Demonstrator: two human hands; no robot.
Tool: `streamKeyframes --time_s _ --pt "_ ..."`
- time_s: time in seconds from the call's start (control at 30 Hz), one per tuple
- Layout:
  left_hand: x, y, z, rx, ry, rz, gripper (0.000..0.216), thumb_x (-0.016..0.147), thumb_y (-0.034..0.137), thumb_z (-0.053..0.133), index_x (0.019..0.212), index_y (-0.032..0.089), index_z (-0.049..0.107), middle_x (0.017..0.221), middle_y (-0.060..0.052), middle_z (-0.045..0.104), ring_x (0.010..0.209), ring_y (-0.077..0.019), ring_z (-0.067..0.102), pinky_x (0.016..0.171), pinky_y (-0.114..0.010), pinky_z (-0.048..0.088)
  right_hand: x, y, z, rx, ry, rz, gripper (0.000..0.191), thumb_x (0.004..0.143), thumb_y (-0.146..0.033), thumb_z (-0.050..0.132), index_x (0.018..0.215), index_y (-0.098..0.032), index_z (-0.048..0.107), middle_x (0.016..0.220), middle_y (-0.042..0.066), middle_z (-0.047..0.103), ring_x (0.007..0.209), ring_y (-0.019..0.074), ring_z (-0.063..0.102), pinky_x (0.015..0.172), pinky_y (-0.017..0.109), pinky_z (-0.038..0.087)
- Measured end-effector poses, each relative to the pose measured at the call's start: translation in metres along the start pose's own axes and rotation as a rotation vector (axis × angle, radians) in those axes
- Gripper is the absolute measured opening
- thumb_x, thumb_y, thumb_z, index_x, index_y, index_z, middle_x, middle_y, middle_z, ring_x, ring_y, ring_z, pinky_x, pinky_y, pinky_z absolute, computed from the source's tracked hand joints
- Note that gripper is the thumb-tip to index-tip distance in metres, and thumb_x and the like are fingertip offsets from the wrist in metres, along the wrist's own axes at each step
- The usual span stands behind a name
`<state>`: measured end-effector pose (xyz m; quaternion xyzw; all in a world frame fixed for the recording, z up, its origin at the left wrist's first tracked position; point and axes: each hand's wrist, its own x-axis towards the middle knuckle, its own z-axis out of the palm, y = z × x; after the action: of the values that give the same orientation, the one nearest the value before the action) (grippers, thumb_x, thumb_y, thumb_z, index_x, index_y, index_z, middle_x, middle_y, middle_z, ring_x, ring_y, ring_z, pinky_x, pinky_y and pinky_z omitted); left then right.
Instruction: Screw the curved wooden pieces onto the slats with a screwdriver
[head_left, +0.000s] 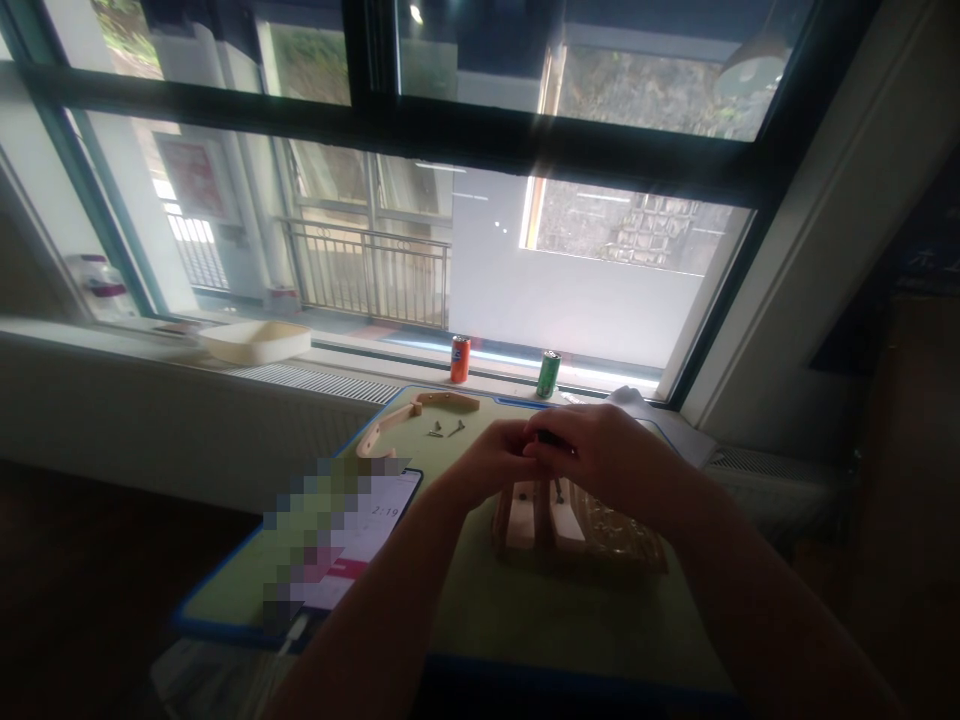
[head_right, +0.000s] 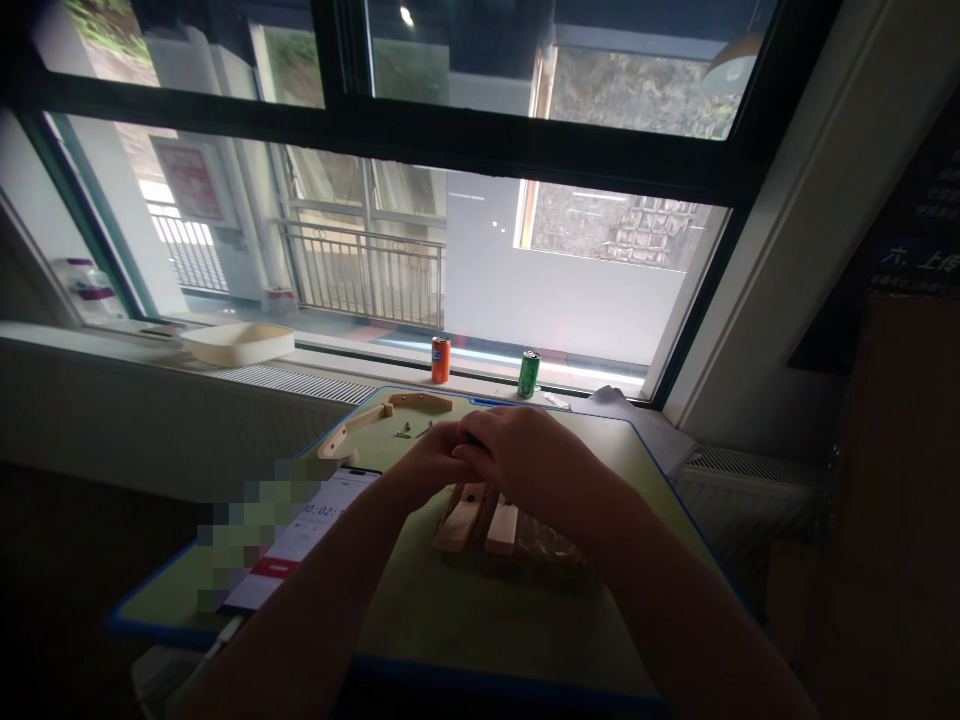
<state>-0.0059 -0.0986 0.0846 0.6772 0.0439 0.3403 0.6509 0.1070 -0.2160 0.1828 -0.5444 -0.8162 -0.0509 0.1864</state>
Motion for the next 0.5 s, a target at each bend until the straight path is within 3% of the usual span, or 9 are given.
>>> streamKeyframes --time_s 0.5 --pt "0.003 -0.005 -0.004 0.084 -0.003 -0.055 0.022 0.067 0.028 0.069 0.082 0.012 0.064 0.077 -0.002 0.061 0.067 -0.0104 0.055 0.064 -0.027 0.044 -0.004 0.012 -0.003 0.012 0.036 0.029 0.019 0.086 -0.023 0.045 0.098 -0.018 0.059 0.084 0.003 0.066 0.068 0.012 0.058 0.059 0.023 0.041"
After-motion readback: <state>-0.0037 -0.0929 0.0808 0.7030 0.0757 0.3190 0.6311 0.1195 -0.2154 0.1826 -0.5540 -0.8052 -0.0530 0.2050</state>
